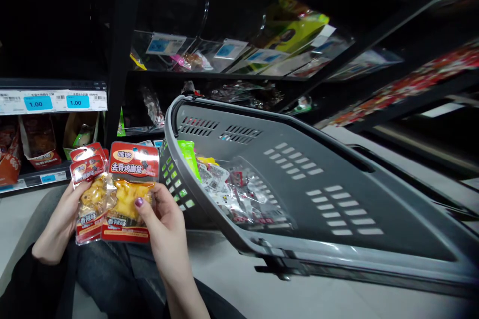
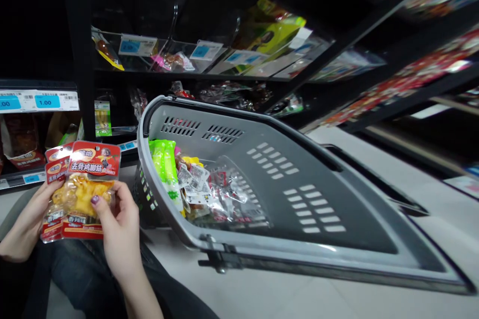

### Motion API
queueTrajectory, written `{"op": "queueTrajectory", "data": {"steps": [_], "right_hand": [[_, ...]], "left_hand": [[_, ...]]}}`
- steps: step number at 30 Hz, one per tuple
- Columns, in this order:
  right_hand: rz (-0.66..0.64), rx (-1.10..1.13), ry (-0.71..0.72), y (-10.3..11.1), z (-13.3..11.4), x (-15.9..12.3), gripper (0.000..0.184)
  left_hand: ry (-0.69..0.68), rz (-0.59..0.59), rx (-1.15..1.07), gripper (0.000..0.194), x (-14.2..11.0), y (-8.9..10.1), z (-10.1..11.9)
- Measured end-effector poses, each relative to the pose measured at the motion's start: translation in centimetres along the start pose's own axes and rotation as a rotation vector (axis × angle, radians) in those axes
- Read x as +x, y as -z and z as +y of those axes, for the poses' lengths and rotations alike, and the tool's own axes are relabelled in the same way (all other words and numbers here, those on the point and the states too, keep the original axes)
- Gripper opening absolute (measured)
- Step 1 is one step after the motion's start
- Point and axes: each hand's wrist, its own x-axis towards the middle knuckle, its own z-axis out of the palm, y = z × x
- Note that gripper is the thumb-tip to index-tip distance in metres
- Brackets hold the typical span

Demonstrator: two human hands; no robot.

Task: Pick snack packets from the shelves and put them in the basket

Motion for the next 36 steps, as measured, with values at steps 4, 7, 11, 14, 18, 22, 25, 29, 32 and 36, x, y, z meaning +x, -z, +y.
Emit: {"op": "queueTrajectory", "data": {"steps": [4, 7, 11, 14, 18, 22, 25, 29, 32, 36], "right_hand": [[-0.007, -0.031, 0.009, 0.0, 0.1, 0.0, 0.011], [-0.016, -0.043, 0.013, 0.0, 0.2, 0.0, 0.011], [-0.022, -0.05, 0.016, 0.2, 0.3, 0.1, 0.01], [-0.027, -0.053, 0.013, 0.4, 0.3, 0.2, 0.01], [-0.014, -0.111, 0.034, 0.6, 0.5, 0.4, 0.011], [-0.064, -0.101, 0.046, 1.1, 0.7, 0.7, 0.013], [-0.19, -0.031, 0.007, 1.8, 0.4, 0.8, 0.014], [-0.372, 0.375, -0.141, 2.2, -0.3, 0.7, 0.021], [-0.467, 0.684, -0.321, 1.9, -0.4, 0.9, 0.026], [-0.583, 0.839, -0.511, 1.1, -0.3, 1.0, 0.026]], "left_hand": [[0.005, -0.014, 0.009, 0.038, 0.0, 0.1, -0.1], [0.006, -0.027, 0.01, 0.036, 0.0, 0.1, -0.1], [0.011, -0.021, 0.009, 0.041, -0.1, 0.1, 0.0], [0.017, -0.016, 0.001, 0.045, -0.2, -0.1, 0.1], [0.017, -0.017, -0.004, 0.045, -0.2, -0.2, 0.1], [0.006, -0.002, -0.004, 0.041, -0.1, -0.1, -0.1], [-0.006, -0.042, -0.008, 0.04, 0.0, 0.0, -0.1], [0.011, -0.028, 0.009, 0.031, -0.2, -0.1, 0.1], [0.021, 0.004, 0.029, 0.021, -0.4, -0.3, 0.3], [0.005, -0.015, 0.043, 0.027, -0.4, -0.2, 0.2]]}}
